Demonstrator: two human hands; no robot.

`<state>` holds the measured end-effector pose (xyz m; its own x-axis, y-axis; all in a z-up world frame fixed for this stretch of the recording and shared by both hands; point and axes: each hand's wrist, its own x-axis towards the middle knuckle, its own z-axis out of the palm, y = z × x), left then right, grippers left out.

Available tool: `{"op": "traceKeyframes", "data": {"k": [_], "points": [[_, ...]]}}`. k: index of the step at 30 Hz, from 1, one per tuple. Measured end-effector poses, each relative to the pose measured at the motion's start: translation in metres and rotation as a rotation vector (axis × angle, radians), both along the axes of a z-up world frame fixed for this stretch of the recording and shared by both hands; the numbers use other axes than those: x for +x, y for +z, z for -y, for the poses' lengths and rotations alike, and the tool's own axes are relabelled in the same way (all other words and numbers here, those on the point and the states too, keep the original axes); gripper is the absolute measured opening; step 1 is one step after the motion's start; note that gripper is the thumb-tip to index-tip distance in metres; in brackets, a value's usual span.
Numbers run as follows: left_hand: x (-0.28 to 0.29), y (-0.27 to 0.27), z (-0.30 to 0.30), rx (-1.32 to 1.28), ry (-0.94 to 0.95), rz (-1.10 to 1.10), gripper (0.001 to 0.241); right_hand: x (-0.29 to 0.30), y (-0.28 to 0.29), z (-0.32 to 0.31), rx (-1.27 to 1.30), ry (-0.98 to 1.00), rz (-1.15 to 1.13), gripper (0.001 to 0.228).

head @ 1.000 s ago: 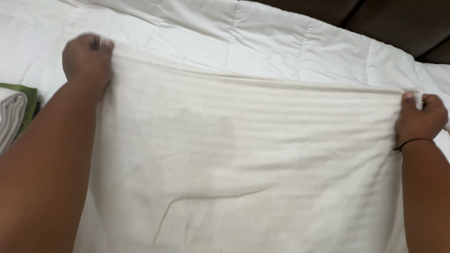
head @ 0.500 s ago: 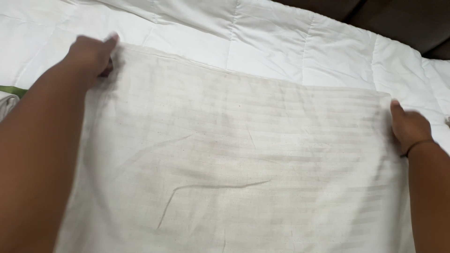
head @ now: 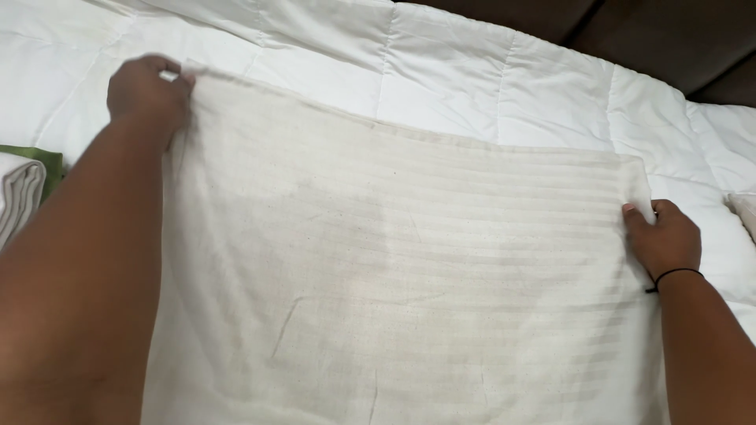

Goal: The person removes a white pillowcase from a pillow by hand. They pull the case off the pillow, then unfold the removed case and spread it flat on the bed.

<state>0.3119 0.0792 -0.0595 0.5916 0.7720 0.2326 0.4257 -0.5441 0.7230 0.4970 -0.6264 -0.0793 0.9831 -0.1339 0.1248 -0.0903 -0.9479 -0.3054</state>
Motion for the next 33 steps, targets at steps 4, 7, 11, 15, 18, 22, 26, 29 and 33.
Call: {"op": "traceKeyframes", "data": {"k": [4, 7, 11, 15, 18, 22, 26, 29, 33], "points": [[-0.039, -0.003, 0.008, -0.268, -0.025, -0.097, 0.026, -0.010, -0.005, 0.035, -0.048, 0.046, 0.060, 0.068], [-0.084, 0.012, 0.021, -0.530, -0.102, -0.048, 0.040, -0.050, 0.000, 0.066, -0.004, -0.045, -0.086, 0.075], [-0.177, -0.014, 0.009, -0.568, -0.120, -0.493, 0.054, -0.095, -0.029, 0.137, 0.222, -0.155, -0.280, 0.089], [-0.262, 0.004, 0.056, -0.613, -0.078, -0.754, 0.078, -0.147, 0.005, 0.116, 0.324, -0.398, -0.587, 0.097], [-0.347, -0.091, 0.031, -0.667, -0.379, -0.476, 0.087, -0.182, 0.031, 0.111, 0.353, -0.447, -0.746, 0.093], [-0.375, -0.041, 0.071, -0.730, -0.390, -0.601, 0.102, -0.230, 0.024, 0.133, 0.264, -0.362, -0.912, 0.085], [-0.382, -0.014, 0.090, -0.456, -0.509, -0.734, 0.086, -0.261, 0.025, 0.142, 0.298, -0.291, -1.029, 0.066], [-0.378, 0.009, 0.097, -0.323, -0.468, -0.820, 0.077, -0.284, 0.043, 0.142, 0.357, -0.311, -0.978, 0.049], [-0.388, 0.014, 0.089, -0.258, -0.417, -0.874, 0.062, -0.287, 0.051, 0.176, 0.478, -0.392, -0.831, 0.037]]}}
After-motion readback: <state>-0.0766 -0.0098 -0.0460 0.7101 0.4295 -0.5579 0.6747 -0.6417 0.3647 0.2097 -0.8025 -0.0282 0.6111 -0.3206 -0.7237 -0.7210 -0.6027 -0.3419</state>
